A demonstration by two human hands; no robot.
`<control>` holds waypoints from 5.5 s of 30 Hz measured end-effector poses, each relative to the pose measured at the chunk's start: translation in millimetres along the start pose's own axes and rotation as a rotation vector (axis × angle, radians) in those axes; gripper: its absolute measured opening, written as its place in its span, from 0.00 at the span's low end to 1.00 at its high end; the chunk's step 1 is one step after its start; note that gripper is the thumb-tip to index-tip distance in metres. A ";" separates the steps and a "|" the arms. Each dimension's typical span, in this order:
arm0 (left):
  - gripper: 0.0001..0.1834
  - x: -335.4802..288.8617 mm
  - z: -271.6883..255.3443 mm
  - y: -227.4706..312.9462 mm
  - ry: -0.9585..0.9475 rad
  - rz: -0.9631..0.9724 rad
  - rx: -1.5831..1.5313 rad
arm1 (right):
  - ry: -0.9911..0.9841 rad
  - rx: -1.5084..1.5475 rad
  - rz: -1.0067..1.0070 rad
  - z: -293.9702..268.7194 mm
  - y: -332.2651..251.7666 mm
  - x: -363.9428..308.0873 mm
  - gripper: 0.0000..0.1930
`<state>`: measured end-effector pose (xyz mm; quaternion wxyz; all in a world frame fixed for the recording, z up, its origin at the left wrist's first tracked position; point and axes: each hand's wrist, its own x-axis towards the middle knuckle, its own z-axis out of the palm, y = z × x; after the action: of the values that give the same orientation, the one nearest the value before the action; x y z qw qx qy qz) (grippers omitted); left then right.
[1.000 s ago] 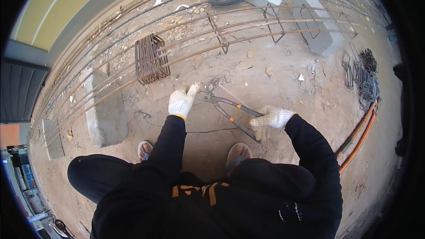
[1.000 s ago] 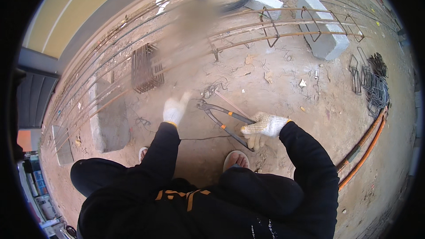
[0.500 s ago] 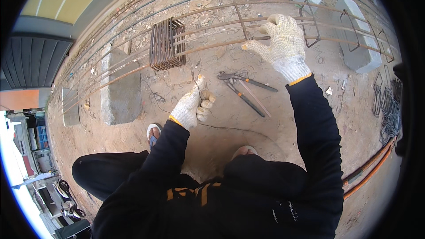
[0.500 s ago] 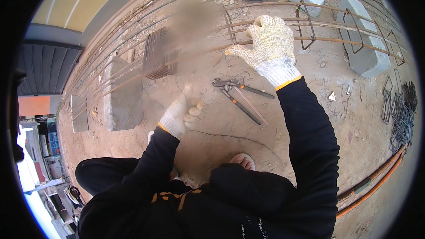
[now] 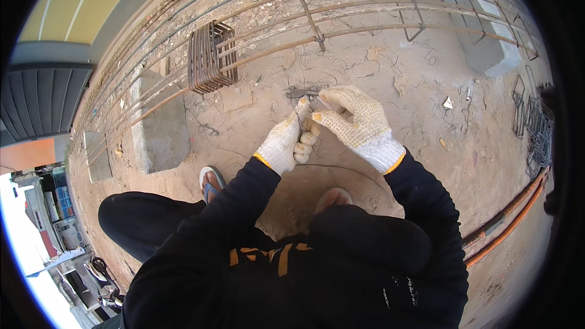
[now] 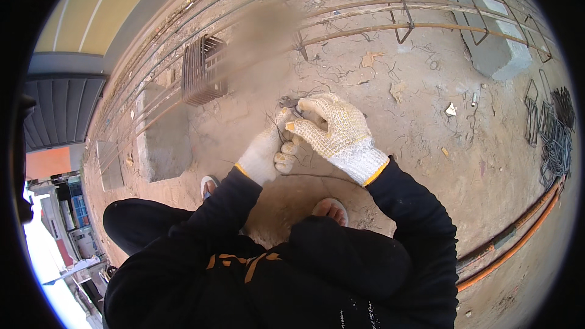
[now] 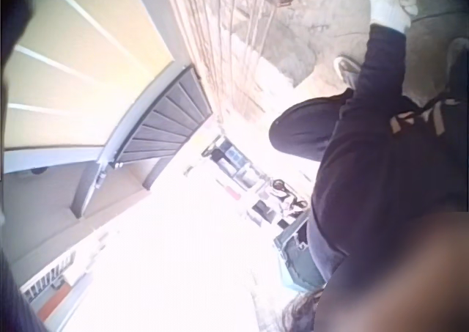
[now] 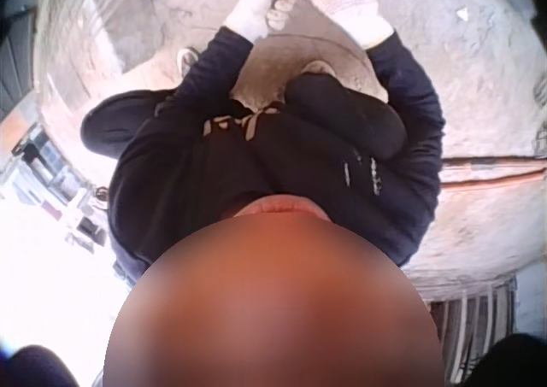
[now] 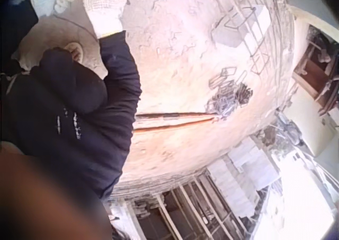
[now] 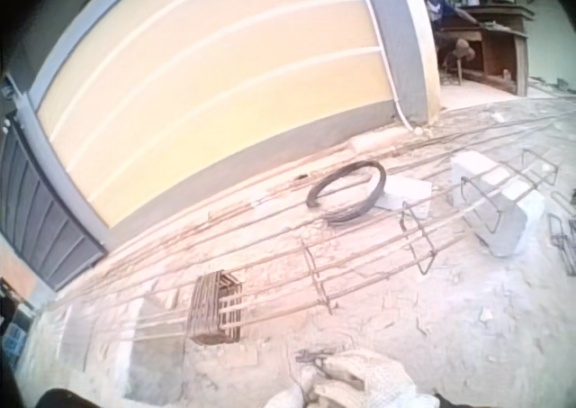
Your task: The person assembles a rebar cage by placing U-shaped stirrups onto longitudinal bars and securing them with wire ties. They use pliers to twist and tighten the wire at each intersection, then place the completed cage onto a concrete block.
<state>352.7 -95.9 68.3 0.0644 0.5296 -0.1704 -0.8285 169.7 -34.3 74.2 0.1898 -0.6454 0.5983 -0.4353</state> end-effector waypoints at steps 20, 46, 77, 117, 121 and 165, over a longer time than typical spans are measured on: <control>0.20 -66.3 0.1 26.3 0.495 0.970 1.615 | -0.093 0.814 0.779 -7.2 -37.0 -26.5 0.10; 0.17 9.4 -41.8 8.5 -0.426 0.819 -0.061 | -0.281 0.535 0.612 32.9 -68.5 -27.9 0.11; 0.09 26.3 -51.2 9.6 -0.483 0.349 -0.925 | -0.220 -0.209 0.217 66.7 -36.2 -50.8 0.16; 0.21 9.1 -38.2 12.4 -0.442 0.808 -0.093 | -0.162 -0.276 0.337 41.7 -45.6 -82.3 0.15; 0.19 8.0 -38.6 13.6 -0.394 0.802 -0.142 | -0.186 -0.295 0.371 40.8 -50.6 -77.9 0.15; 0.12 45.6 -38.7 -27.5 -0.464 0.949 0.838 | 0.452 -0.626 0.159 -114.8 -43.7 -11.3 0.20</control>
<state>369.9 -91.7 4.9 0.1721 0.1860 -0.7009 -0.6667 106.7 17.3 166.9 -0.1195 -0.5114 0.7771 -0.3469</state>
